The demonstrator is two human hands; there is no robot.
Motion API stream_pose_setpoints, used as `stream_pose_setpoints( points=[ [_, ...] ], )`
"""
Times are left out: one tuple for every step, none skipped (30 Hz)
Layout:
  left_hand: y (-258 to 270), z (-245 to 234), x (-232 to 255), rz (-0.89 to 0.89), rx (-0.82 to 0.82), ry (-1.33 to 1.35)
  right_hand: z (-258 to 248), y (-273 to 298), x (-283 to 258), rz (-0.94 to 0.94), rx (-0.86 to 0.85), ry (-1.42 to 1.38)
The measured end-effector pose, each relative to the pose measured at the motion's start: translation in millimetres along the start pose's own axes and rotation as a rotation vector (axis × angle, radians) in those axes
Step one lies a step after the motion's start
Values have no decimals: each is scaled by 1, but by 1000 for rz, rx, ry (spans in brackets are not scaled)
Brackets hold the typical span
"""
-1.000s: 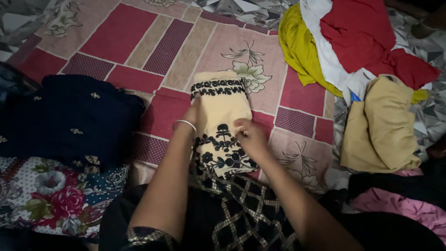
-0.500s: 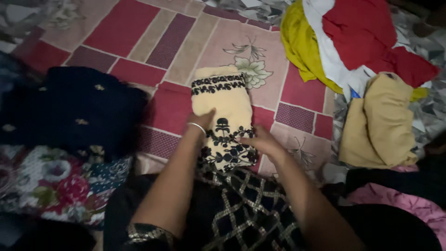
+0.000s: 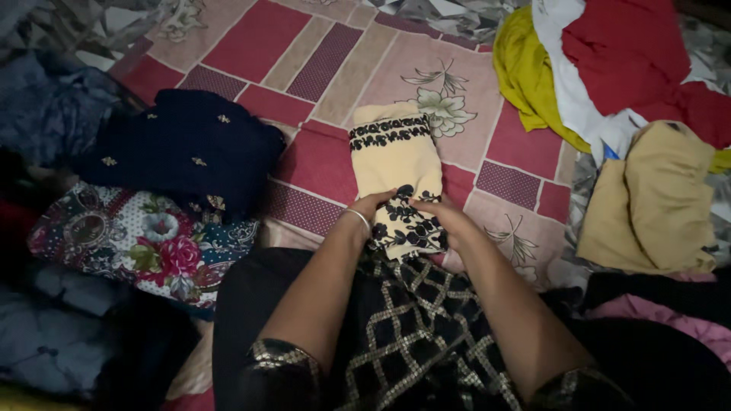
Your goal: The person folds a cream-colored patterned garment, then a yellow pair of pants, and finally a red garment. Each item is smoothed, folded into a compact rectangle, and placed on a growing pile on the bed.
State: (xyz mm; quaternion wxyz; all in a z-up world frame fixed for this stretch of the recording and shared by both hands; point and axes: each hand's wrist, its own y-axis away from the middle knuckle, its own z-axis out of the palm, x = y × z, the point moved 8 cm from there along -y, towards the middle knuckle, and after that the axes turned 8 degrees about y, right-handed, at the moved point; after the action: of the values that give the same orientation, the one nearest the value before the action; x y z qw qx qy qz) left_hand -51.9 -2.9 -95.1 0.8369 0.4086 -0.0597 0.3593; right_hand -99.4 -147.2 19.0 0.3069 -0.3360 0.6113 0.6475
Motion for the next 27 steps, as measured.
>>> stream_pose_setpoints(
  points=[
    [5,1,2,26,19,-11,4,1,-4,-46,-25,-25],
    [11,3,5,52,38,-22,4,2,-9,-86,-14,-30],
    [19,6,10,81,59,-33,6,1,-15,-126,-5,-35],
    [28,14,13,87,29,0,8,2,-21,-166,3,-39],
    [39,25,16,94,-2,31,8,3,-28,-195,34,-19],
    [50,36,20,101,-34,63,8,4,-37,-225,65,1],
    [66,40,33,223,5,49,10,8,-45,-251,92,24],
    [84,43,44,344,43,35,14,11,-55,-293,112,57],
    [102,47,56,468,81,24,19,16,-68,-335,129,94],
    [122,54,68,587,67,13,24,21,-82,-378,146,131],
    [143,59,81,707,57,3,37,27,-96,-442,106,128],
    [164,64,93,827,46,-9,52,32,-111,-506,65,125],
    [189,65,109,975,114,-150,65,39,-126,-570,34,116],
    [217,66,126,1121,184,-293,81,43,-143,-629,5,166],
    [241,58,137,1185,321,-359,100,48,-158,-688,-23,216],
    [269,48,148,1246,460,-424,118,49,-167,-666,-31,303],
    [291,38,157,1262,490,-390,139,49,-175,-643,-35,388],
    [313,28,166,1277,520,-355,169,58,-190,-780,-123,361],
    [340,21,177,1382,514,-365,196,68,-202,-914,-212,332],
    [365,13,186,1487,506,-374,222,78,-211,-1046,-223,339],
    [378,-10,190,1423,485,-226,249,87,-215,-1176,-235,345],
    [386,-33,192,1354,462,-81,277,83,-214,-1165,-173,491],
    [392,-49,192,1387,450,-29,303,78,-209,-1146,-114,636],
    [395,-68,192,1419,437,23,324,74,-200,-1122,-125,661],
    [399,-93,190,1454,431,80,343,71,-185,-1098,-145,688],
    [400,-118,188,1461,527,6,361,69,-172,-1123,-181,715],
    [396,-143,184,1467,628,-63,376,67,-156,-1150,-225,743]
  ],
)
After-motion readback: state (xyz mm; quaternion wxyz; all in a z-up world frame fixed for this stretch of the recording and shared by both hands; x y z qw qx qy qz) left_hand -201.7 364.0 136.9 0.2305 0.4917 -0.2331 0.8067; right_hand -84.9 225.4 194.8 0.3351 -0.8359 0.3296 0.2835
